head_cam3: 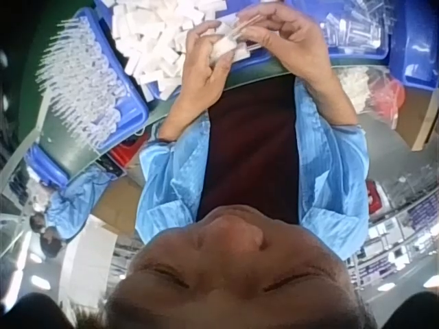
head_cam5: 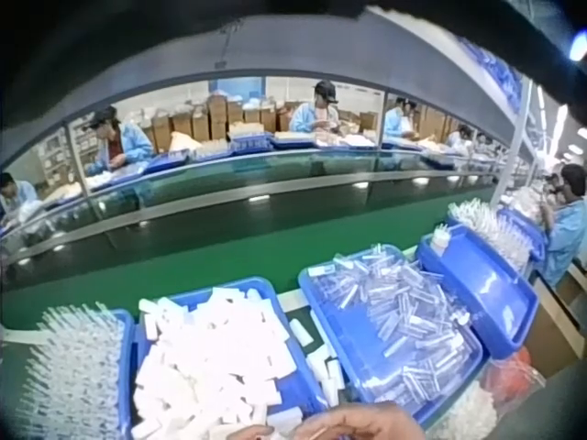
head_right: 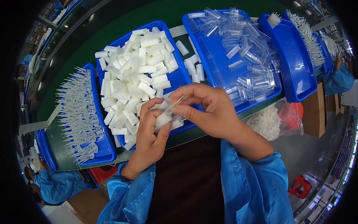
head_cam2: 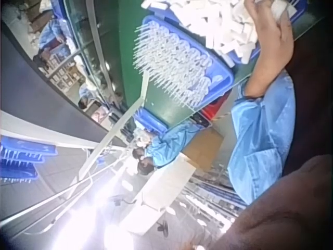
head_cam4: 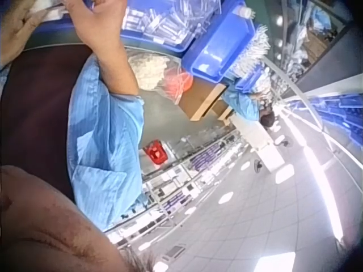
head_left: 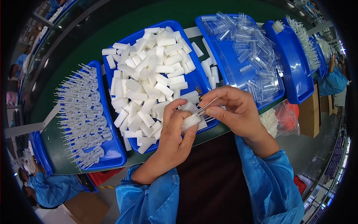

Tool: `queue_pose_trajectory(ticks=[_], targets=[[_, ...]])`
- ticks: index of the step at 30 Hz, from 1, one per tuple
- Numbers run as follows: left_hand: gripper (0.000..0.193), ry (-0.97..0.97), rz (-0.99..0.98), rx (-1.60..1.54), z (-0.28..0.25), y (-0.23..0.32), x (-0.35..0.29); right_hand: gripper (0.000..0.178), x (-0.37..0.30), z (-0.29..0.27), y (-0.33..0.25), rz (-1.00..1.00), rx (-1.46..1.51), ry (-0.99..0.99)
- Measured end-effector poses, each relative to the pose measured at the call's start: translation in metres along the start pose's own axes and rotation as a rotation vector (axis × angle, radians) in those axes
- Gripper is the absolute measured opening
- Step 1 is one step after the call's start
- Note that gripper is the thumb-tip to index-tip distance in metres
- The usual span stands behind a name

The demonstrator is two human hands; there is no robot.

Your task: The person attaches white foam pieces onto plastic stems by hand, slides clear plastic tubes over the foam-covered stems, and secures the assembled bundle with a rubber band.

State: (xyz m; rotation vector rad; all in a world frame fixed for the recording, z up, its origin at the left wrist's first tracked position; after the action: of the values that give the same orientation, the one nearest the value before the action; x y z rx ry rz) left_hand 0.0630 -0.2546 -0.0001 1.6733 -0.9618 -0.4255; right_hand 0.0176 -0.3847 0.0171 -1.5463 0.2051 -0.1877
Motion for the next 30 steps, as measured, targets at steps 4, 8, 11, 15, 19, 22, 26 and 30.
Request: queue_pose_trajectory(ticks=[4,8,11,15,19,22,26,30], targets=[[0.017,0.026,-0.047,0.013,0.0,-0.005,-0.001,0.022,0.001,-0.002,0.003,0.04,0.012,-0.044],[0.02,0.022,-0.057,0.037,0.004,-0.005,-0.001,0.02,0.002,-0.001,-0.009,-0.101,-0.203,-0.05],[0.023,0.028,0.04,0.146,0.005,0.002,-0.001,0.02,0.003,-0.003,0.005,0.024,0.048,-0.041],[0.033,0.065,0.05,0.125,-0.001,0.004,0.0,0.019,0.001,-0.002,0.014,0.065,0.166,0.05],[0.062,0.137,0.052,-0.17,-0.002,-0.003,-0.005,0.02,0.0,-0.006,0.016,-0.009,0.039,0.1],[0.076,0.194,0.121,-0.324,-0.004,0.001,-0.006,0.019,-0.002,-0.004,0.008,-0.056,-0.085,0.11],[0.079,0.235,0.223,-0.186,-0.005,0.009,-0.009,0.017,-0.004,0.006,0.003,-0.105,-0.17,0.084],[0.076,0.279,0.256,-0.184,-0.004,0.008,-0.01,0.019,-0.005,0.012,0.007,-0.14,-0.205,0.09]])
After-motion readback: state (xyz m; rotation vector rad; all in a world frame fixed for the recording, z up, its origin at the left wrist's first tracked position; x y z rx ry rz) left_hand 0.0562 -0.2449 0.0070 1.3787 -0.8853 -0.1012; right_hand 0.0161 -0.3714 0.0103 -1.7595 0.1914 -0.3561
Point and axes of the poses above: each hand's wrist, its own x-axis towards the middle knuckle, its own z-axis out of the palm, y = z × x, the point moved 8 cm from there along x, towards the middle knuckle, and after that the axes turned 3 degrees about z, right-handed, at the moved point
